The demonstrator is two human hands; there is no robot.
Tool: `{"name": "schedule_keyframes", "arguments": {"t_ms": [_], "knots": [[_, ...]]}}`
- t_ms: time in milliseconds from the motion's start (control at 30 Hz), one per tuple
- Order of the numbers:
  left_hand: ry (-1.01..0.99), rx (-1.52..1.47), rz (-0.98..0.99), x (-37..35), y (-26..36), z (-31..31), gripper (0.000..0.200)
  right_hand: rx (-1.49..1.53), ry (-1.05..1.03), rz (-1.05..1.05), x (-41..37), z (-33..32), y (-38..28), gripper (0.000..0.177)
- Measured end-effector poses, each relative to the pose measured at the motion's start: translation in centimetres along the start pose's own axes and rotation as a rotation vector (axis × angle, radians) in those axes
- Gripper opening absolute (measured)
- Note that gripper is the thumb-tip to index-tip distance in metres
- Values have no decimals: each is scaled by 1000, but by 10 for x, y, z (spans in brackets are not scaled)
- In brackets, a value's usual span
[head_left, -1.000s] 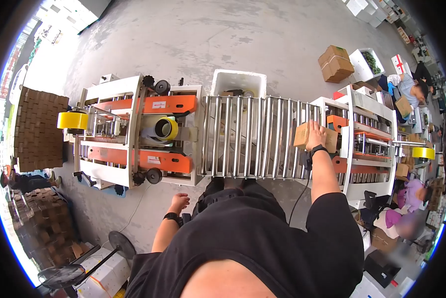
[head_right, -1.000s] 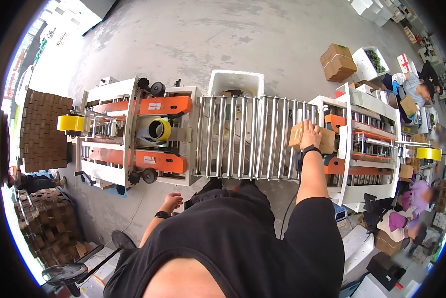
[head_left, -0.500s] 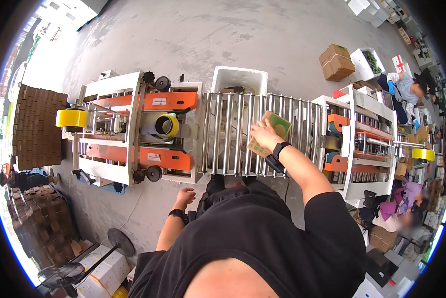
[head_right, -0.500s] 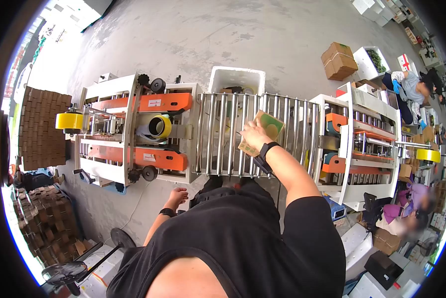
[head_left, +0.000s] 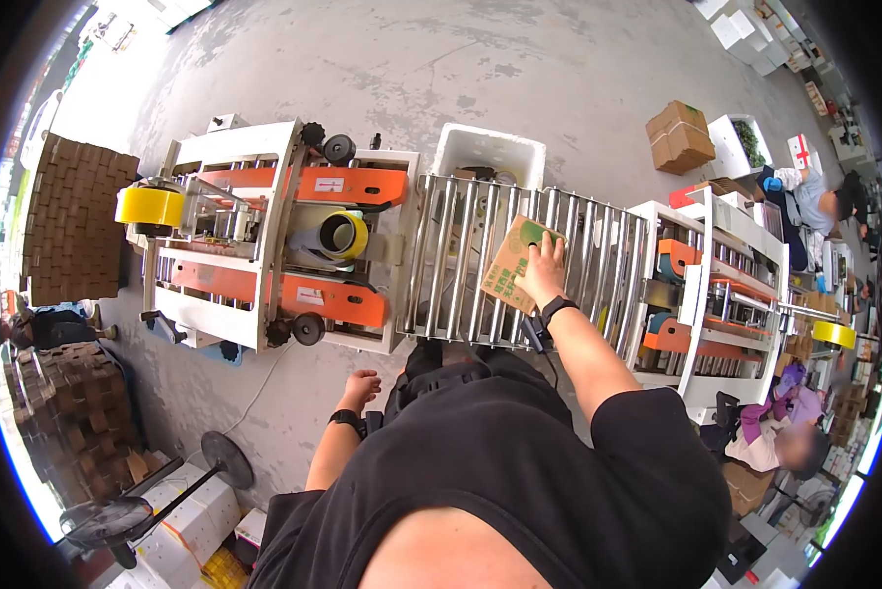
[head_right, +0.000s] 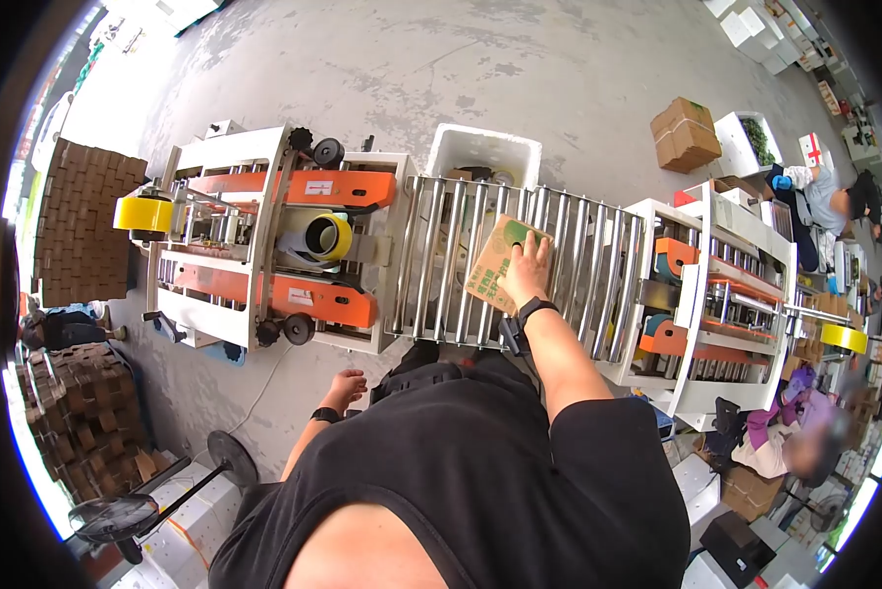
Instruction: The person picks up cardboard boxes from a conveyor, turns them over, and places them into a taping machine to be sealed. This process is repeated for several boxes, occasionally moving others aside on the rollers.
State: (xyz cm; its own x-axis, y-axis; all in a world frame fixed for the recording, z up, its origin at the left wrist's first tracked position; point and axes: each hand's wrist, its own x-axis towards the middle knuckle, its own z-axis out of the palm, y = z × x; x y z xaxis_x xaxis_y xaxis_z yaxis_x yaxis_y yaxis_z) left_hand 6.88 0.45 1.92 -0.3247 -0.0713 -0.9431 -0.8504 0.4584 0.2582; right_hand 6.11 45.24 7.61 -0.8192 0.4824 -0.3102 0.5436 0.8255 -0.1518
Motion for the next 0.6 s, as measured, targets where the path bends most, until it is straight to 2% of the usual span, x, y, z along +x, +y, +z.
{"name": "schedule_keyframes", "arguments": {"t_ms": [167, 267, 300, 400, 600], "knots": [[2, 42, 41, 5, 12, -2, 30, -59, -33, 113, -9, -18, -12, 73], [11, 42, 39, 10, 4, -9, 31, 223, -115, 170, -6, -14, -6, 75], [14, 34, 33, 10, 2, -12, 30, 123, 68, 79, -3, 13, 3, 75], [34, 23, 12, 1, -2, -21, 29, 95, -1, 123, 1, 11, -6, 75], [78, -23, 4, -8, -8, -41, 28, 48, 32, 12, 15, 13, -33, 72]]}}
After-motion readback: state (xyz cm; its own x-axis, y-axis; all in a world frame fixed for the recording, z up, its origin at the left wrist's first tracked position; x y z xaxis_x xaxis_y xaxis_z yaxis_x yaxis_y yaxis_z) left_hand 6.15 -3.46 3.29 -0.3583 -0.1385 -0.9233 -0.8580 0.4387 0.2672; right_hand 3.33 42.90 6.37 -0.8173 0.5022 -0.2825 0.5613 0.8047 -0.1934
